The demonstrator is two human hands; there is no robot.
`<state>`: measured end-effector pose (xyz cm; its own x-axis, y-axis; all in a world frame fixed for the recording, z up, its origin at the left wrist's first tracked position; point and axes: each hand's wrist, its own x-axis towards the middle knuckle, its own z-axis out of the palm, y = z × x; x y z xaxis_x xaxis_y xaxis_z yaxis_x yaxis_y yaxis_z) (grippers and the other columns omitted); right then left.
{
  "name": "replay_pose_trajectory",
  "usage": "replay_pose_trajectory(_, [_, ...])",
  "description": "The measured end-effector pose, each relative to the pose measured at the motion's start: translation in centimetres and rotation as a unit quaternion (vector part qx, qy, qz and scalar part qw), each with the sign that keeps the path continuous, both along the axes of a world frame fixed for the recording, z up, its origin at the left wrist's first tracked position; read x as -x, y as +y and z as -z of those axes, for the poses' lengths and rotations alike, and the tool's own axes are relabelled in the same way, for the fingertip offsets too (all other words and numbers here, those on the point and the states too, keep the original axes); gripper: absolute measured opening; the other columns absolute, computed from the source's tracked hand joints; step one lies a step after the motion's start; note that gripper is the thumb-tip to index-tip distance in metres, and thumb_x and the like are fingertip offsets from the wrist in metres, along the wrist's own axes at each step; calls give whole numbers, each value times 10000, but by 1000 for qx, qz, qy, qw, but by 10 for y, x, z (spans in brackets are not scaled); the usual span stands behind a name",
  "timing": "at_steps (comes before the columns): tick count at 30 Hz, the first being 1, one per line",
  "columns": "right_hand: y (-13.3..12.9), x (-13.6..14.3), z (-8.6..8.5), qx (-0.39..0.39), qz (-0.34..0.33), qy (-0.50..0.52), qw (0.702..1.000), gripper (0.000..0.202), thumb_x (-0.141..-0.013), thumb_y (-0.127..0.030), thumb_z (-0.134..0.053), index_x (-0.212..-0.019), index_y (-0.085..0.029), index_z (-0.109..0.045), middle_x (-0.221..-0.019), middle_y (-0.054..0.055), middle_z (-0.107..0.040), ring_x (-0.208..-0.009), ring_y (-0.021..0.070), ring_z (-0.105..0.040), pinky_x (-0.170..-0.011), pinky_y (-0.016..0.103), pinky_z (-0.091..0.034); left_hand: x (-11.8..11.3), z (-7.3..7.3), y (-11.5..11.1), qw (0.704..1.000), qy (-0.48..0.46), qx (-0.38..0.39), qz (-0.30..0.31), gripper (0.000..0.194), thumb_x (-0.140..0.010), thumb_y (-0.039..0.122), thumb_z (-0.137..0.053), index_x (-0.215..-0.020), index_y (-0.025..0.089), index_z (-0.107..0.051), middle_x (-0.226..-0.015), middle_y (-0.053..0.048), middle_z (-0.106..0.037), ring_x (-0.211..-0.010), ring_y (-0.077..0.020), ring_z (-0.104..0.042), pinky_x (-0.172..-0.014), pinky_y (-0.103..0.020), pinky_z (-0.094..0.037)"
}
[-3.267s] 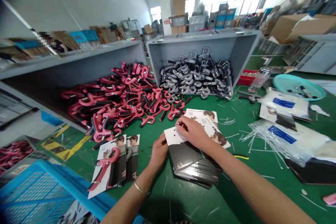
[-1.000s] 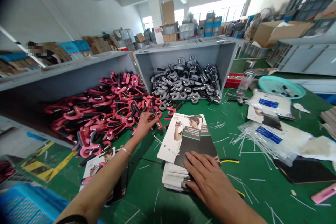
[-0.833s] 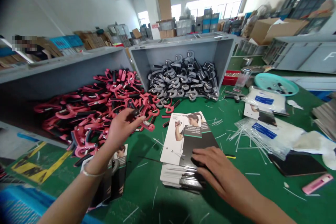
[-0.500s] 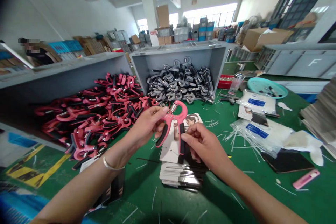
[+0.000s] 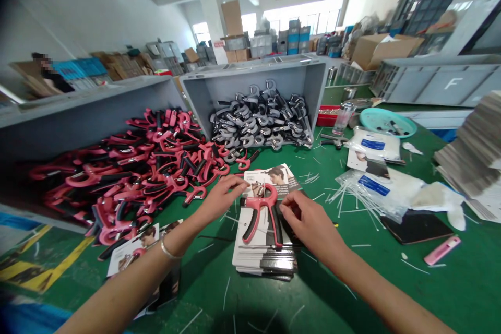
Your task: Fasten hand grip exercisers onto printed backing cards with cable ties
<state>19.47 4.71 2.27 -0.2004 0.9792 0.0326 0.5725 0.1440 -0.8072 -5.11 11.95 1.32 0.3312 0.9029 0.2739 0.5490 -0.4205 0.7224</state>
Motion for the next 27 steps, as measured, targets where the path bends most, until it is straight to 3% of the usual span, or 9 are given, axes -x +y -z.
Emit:
replay_pose_trajectory(2, [-9,8,-3,-112,-22,-67,991,92,-943,-290,-530,-996,-234,-580,-959,52,-639,-869,213,-614,-785,387,-514,-7,-1,9,1000,11,-27,2,224,-936,219,-512,-1021,219,-719,-1075,-49,-709,-1065,-221,-592,-1000,-391,-393])
replay_pose_trajectory(4, [-14,18,-4,-158,-69,-97,980,158,-905,-216,-589,-1062,-238,-592,-1104,76,-616,-1065,255,-564,-938,442,-463,-19,-2,20,998,15,-29,47,228,-914,181,-548,-1067,212,-715,-1118,-55,-704,-1100,-218,-592,-1017,-386,-395])
replay_pose_trajectory(6, [-13,27,-2,-157,-91,-98,979,188,-877,-162,-620,-1050,-235,-603,-1151,82,-590,-1133,267,-524,-983,449,-439,-30,-2,25,994,-6,-6,110,190,-900,191,-593,-1030,202,-731,-1078,-56,-722,-1067,-216,-617,-986,-362,-427])
replay_pose_trajectory(9, [-8,33,6,-133,-71,-71,986,101,-916,-134,-569,-921,-222,-618,-1047,67,-582,-1020,231,-553,-911,402,-472,-37,-1,20,986,-65,8,155,147,-908,226,-617,-955,200,-753,-989,-45,-751,-984,-205,-656,-937,-335,-457])
replay_pose_trajectory(13, [0,30,12,-130,-51,-33,990,121,-906,-124,-597,-951,-230,-633,-1015,50,-565,-984,212,-562,-905,383,-471,-29,2,-1,991,-44,-59,110,175,-923,243,-621,-1035,241,-756,-1068,-38,-742,-1063,-213,-624,-1002,-375,-394])
replay_pose_trajectory(19, [13,32,10,-145,-53,-34,987,119,-928,-168,-575,-843,-222,-639,-996,50,-564,-985,213,-581,-934,391,-473,-27,8,-19,990,-2,-115,86,168,-923,208,-626,-1028,244,-753,-990,-19,-763,-955,-202,-625,-918,-379,-395])
replay_pose_trajectory(24, [7,30,2,-172,-105,-74,977,139,-916,-118,-555,-983,-222,-618,-1091,75,-579,-1138,239,-542,-1037,433,-426,-31,13,-18,992,-54,-101,50,148,-922,201,-628,-993,231,-754,-984,-20,-766,-939,-197,-638,-913,-375,-409])
replay_pose_trajectory(27, [4,32,4,-155,-74,-97,980,82,-921,-158,-577,-935,-223,-624,-1068,68,-583,-1084,238,-562,-995,426,-450,-30,12,-19,992,-59,-89,62,156,-922,191,-625,-996,238,-754,-988,-16,-766,-945,-196,-642,-911,-373,-416])
